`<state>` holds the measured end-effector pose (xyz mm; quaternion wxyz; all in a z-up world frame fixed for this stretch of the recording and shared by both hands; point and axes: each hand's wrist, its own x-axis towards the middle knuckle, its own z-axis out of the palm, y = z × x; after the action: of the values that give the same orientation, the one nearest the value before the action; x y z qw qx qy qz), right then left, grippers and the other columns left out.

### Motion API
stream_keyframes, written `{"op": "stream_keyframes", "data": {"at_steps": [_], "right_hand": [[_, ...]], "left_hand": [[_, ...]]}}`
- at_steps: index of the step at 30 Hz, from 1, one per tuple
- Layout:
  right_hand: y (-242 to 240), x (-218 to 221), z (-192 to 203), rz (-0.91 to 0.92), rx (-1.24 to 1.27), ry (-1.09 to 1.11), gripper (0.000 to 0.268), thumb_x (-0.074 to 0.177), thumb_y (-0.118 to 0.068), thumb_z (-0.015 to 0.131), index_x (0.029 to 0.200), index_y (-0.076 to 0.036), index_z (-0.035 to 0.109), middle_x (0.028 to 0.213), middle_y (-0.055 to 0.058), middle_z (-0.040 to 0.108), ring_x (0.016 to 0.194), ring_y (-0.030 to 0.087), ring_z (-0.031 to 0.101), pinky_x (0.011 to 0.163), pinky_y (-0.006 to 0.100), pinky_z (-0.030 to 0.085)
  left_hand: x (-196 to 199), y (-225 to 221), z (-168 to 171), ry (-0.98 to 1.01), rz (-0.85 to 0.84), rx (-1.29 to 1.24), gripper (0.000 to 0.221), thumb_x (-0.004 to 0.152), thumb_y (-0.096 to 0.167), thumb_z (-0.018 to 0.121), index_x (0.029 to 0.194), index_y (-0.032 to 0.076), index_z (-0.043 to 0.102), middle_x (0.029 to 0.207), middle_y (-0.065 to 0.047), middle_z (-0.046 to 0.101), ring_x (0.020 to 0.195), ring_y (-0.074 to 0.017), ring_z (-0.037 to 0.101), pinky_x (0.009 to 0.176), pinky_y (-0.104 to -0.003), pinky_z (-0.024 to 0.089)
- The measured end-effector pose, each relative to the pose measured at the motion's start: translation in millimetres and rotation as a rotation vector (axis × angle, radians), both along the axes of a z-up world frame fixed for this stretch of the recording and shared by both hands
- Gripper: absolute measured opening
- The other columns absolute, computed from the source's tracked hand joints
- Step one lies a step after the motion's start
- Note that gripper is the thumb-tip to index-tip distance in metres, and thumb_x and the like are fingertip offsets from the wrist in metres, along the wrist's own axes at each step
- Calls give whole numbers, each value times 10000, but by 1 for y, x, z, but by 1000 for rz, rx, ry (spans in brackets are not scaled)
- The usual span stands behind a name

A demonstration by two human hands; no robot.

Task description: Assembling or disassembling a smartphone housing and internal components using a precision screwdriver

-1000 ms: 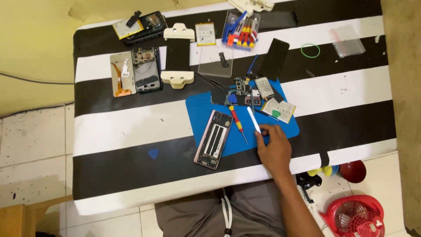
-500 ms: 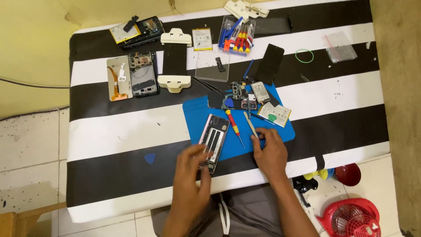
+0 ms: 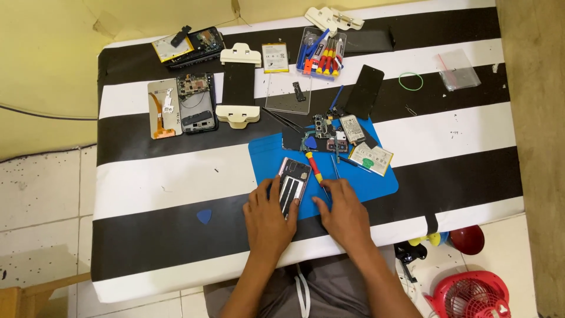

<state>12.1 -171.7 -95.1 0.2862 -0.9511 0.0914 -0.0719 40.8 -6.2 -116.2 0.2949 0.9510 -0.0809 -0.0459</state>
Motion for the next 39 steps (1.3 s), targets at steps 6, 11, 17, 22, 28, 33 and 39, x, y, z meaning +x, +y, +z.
{"op": "stream_keyframes", "data": {"at_steps": [6,11,17,22,28,33,39], "right_hand": [[-9,6,7,12,-63,9,243,928,-180,740,1152,-95,701,956,91,691,888,306,737,693,401,612],[-45,12,-3,-176,-55,68,251,916,-212,767,1111,-60,720,914,121,718,822,301,734,675,432,589],[-48,21,-13,-176,-15,256,236,899,-233,759,1074,-75,747,864,119,730,854,337,754,667,435,603],[-53,17,-11,-231,448,208,226,923,-145,721,1090,0,676,937,170,719,799,305,748,649,420,625],[-28,34,-25,-28,931,-103,319,947,21,663,1255,51,583,1007,204,679,920,313,755,803,433,650],[-5,53,-32,-40,820,-165,268,934,-12,722,1200,-5,689,993,181,752,881,200,715,767,372,606],[1,55,-52,130,1021,-320,587,959,127,539,1483,4,306,1042,180,551,884,307,746,788,425,672]], "left_hand": [[-2,1,-5,-40,5,-22,569,995,397,564,1473,97,491,1366,-147,515,1257,-321,470,960,-456,390],[-4,3,-8,-125,45,-87,491,999,347,570,1408,76,542,1313,-141,556,1209,-309,521,891,-431,422],[-2,4,-13,-117,44,-72,493,975,330,587,1401,85,551,1330,-120,559,1219,-300,518,900,-421,425],[-2,6,-10,-85,44,-80,485,982,316,580,1414,99,544,1340,-118,553,1219,-301,516,894,-421,423],[-2,3,-1,-59,25,-40,511,993,337,562,1456,121,528,1348,-117,552,1229,-304,512,902,-423,424],[-1,6,-4,-66,27,-34,524,982,354,570,1459,142,537,1348,-103,551,1225,-305,510,905,-422,424],[3,5,-1,-50,38,-83,520,970,336,580,1450,140,553,1327,-115,561,1203,-321,525,888,-430,426]]}}
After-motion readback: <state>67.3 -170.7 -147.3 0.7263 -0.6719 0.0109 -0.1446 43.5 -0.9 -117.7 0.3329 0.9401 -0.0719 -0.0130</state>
